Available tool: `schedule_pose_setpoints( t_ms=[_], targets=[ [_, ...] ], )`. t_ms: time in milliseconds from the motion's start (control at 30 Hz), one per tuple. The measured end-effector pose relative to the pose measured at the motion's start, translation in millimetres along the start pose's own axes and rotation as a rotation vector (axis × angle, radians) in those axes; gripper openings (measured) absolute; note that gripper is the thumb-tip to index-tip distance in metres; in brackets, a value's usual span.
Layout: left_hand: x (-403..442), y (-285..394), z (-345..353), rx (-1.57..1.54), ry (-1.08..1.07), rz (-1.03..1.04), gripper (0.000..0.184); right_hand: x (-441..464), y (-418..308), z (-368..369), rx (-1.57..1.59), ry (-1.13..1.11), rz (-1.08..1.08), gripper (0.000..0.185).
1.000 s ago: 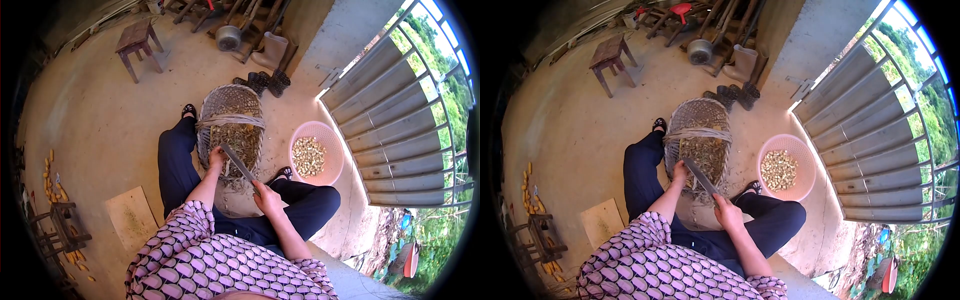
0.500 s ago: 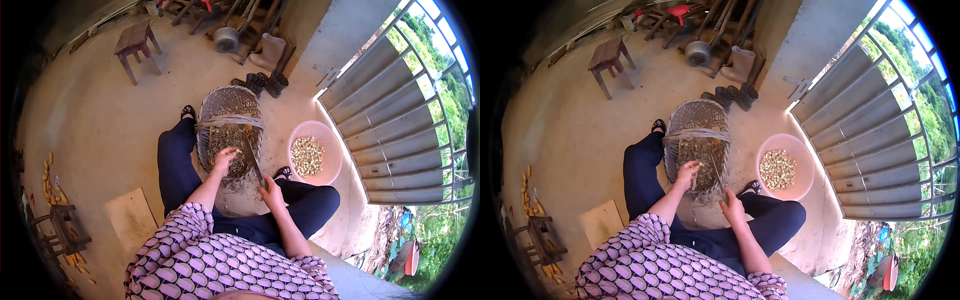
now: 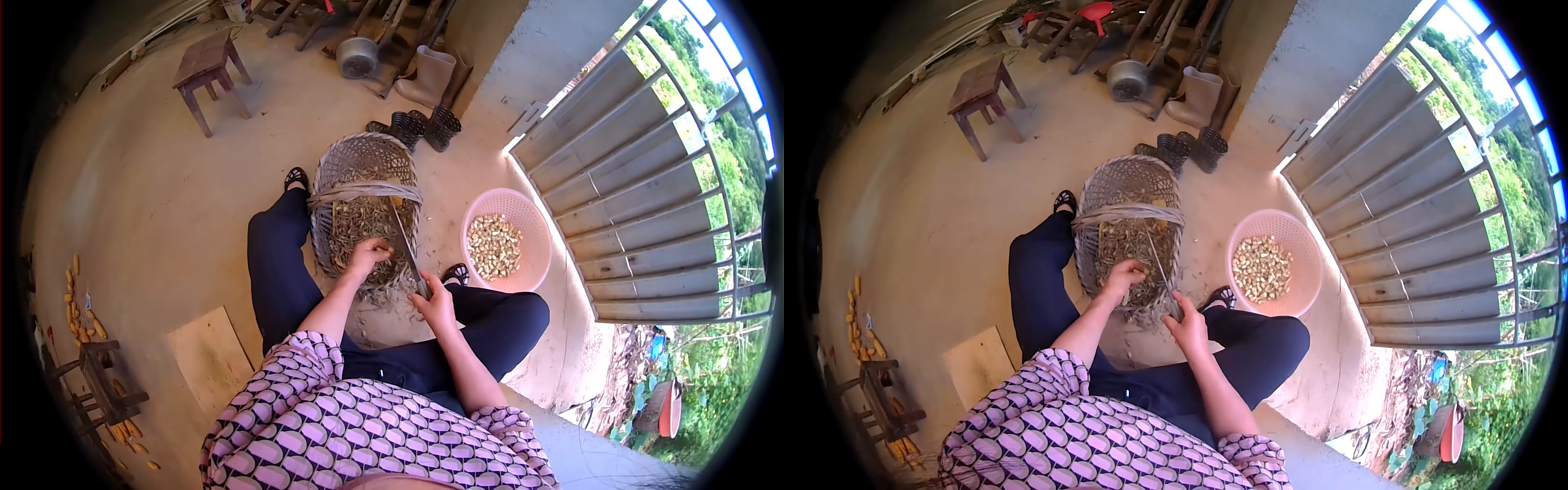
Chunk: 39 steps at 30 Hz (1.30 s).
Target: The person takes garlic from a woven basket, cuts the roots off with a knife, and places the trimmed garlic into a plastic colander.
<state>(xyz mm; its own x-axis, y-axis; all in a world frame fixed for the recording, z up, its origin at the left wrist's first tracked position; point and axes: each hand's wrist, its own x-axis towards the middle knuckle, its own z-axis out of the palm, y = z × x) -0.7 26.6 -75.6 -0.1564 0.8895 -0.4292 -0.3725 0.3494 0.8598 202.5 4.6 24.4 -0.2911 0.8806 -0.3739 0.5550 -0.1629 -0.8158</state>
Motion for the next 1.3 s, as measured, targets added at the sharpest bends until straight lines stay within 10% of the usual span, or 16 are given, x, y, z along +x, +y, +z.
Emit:
schedule_pose_setpoints(
  t_ms=[33,500,767,1300],
  targets=[
    [0.2,1.2,4.8,0.115,-0.143,0.116,0.013,10.4,10.4,7.6,0.017,0.145,-0.245,0.056],
    [-54.0,30.6,35.8,0.556,-0.286,0.496,0.012,18.1,-4.9,11.5,0.459,0.080,-0.070,0.053],
    [-62.5,39.3,33.9,-0.002,-0.214,0.008,0.009,15.5,-8.4,9.8,0.532,0.046,-0.115,0.047],
    [-45.9,30.4,14.1,-0.586,-0.364,-0.122,0.018,10.0,-3.9,17.9,0.361,0.015,-0.075,0.050]
  ],
)
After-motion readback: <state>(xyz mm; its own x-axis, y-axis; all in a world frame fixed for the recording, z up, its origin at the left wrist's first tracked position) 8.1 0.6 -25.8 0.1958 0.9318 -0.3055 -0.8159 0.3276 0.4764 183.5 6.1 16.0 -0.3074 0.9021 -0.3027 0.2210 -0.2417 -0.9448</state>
